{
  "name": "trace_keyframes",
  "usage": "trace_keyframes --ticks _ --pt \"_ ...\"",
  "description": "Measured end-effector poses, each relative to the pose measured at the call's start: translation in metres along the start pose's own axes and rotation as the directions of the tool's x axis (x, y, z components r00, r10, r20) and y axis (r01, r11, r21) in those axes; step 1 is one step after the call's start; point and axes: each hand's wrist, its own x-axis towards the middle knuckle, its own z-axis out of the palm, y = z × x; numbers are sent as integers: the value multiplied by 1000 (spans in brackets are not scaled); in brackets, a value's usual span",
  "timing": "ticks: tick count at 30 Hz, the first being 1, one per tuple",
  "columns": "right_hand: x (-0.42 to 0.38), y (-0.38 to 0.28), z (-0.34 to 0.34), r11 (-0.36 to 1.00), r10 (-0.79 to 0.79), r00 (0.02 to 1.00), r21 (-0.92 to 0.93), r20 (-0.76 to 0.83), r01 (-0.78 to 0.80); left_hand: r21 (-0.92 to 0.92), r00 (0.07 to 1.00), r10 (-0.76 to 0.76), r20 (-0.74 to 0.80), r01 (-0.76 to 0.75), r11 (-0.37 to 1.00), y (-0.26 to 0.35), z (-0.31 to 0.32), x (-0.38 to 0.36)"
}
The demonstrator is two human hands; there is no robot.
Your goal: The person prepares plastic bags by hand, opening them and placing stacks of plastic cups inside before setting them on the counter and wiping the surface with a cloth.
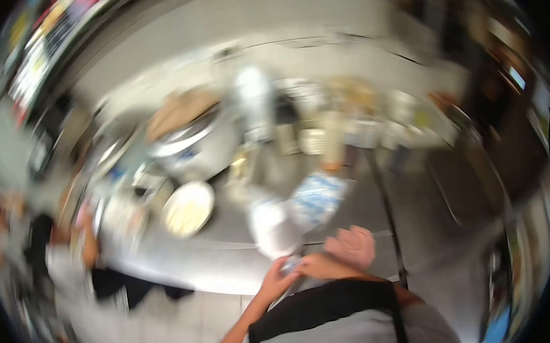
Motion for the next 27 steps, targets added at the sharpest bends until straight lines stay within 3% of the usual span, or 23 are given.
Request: trace_keyframes --ticks 1,2,3,4,7,10,11,12,13,14,16,19,22,23,27 --pt "-1 9 -6 999 -25 998 -31 -59 24 196 998 -6 65 -7 981 -10 0 1" --pt "-1 15 -13 974 -44 999 223 -33 50 351 980 -190 59 157 923 14 3 -1" --pt "-1 17 -21 943 11 1000 332 -10 -6 236 993 -112 26 103 966 -3 9 -3" --pt "1 17 -25 899 83 997 432 -6 -72 206 989 -148 22 140 968 -2 13 -1" --pt "1 22 -31 875 71 997 480 11 -68 160 994 -106 27 100 982 2 20 -3" --pt "7 33 -21 852 -133 988 519 79 73 83 997 -52 59 47 995 25 20 -5" --pt "1 18 -21 842 -47 983 537 179 -57 89 997 -57 54 52 995 23 20 -8" --pt "3 19 -23 875 -21 984 480 175 -67 92 996 -72 50 68 993 20 20 -8" --pt "3 23 -25 903 7 985 423 170 -80 213 989 -129 71 111 971 5 17 -6" --pt "3 25 -26 926 37 986 365 164 -96 266 993 -113 30 101 959 1 14 -7" --pt "2 24 -29 891 67 997 446 48 -81 368 996 -75 -42 85 926 -6 8 -11" --pt "1 26 -41 881 66 996 472 -59 -30 323 974 -206 -94 226 919 11 -14 -14" --pt "-2 21 -47 903 54 995 430 -87 -12 258 951 -107 -290 186 948 10 -29 -12" --pt "-3 20 -46 911 54 995 412 -88 -13 199 926 -167 -339 245 949 6 -35 -10" --pt "1 18 -28 848 -12 998 528 -68 46 -121 972 -119 -201 96 988 8 -44 -3"
